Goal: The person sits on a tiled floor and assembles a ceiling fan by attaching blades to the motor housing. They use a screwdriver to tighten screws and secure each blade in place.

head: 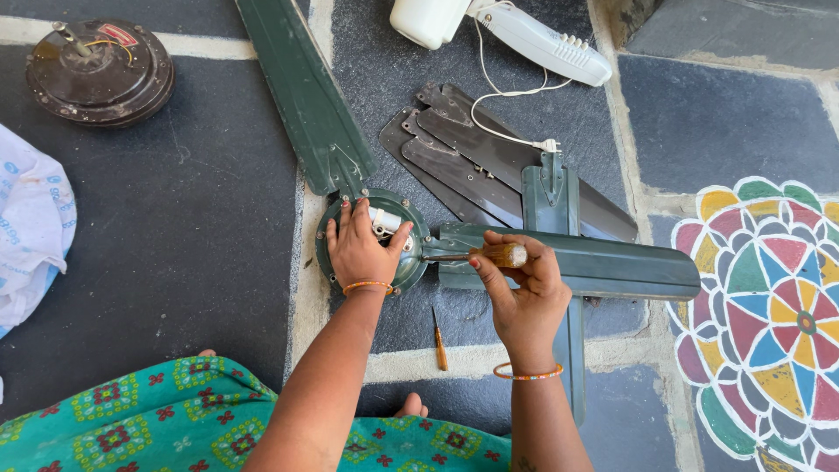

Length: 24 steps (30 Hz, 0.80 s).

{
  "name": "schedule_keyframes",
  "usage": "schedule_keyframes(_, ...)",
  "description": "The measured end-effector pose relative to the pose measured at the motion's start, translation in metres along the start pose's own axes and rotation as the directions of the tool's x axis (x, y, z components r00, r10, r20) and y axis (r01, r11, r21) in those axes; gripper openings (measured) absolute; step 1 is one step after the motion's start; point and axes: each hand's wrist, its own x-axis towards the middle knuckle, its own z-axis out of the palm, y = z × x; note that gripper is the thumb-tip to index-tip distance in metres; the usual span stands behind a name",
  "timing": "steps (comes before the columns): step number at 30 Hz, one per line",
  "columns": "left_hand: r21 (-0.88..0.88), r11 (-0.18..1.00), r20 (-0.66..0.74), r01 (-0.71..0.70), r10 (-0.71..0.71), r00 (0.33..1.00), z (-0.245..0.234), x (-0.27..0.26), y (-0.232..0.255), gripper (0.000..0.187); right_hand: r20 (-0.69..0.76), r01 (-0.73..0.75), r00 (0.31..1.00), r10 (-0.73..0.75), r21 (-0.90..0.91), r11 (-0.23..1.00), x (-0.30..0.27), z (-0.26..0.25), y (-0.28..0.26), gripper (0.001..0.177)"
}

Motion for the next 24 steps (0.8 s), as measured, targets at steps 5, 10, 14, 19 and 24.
schedule_keyframes(5,0.001,1.000,0.000,-0.002,0.002,1.000,-0.0003,0.0005,0.0001,0.085,-0.008,-0.007,1.000,0.007,0.000,1.000,0.0004,0.0010,0.0003,0.036)
schedule_keyframes(10,-0.005,1.000,-0.002,-0.003,0.003,1.000,-0.0010,-0.0001,0.0003,0.086,-0.015,0.007,1.000,-0.007,-0.017,1.000,0.0008,0.0005,0.0003,0.035)
schedule_keyframes(14,-0.011,1.000,0.000,0.002,-0.002,1.000,-0.0012,-0.0005,0.0006,0.085,-0.019,0.009,1.000,-0.009,-0.039,0.999,0.0014,-0.0010,-0.0001,0.035)
schedule_keyframes(19,0.005,1.000,0.027,0.011,-0.011,1.000,-0.0003,0.0001,0.0007,0.085,-0.012,-0.001,1.000,0.001,-0.035,0.999,0.0016,-0.0007,0.0007,0.035)
schedule_keyframes(24,0.009,1.000,0.028,0.011,-0.011,1.000,0.0000,-0.0004,0.0006,0.086,-0.005,0.020,1.000,-0.020,-0.028,0.999,0.0007,0.0008,0.0024,0.036)
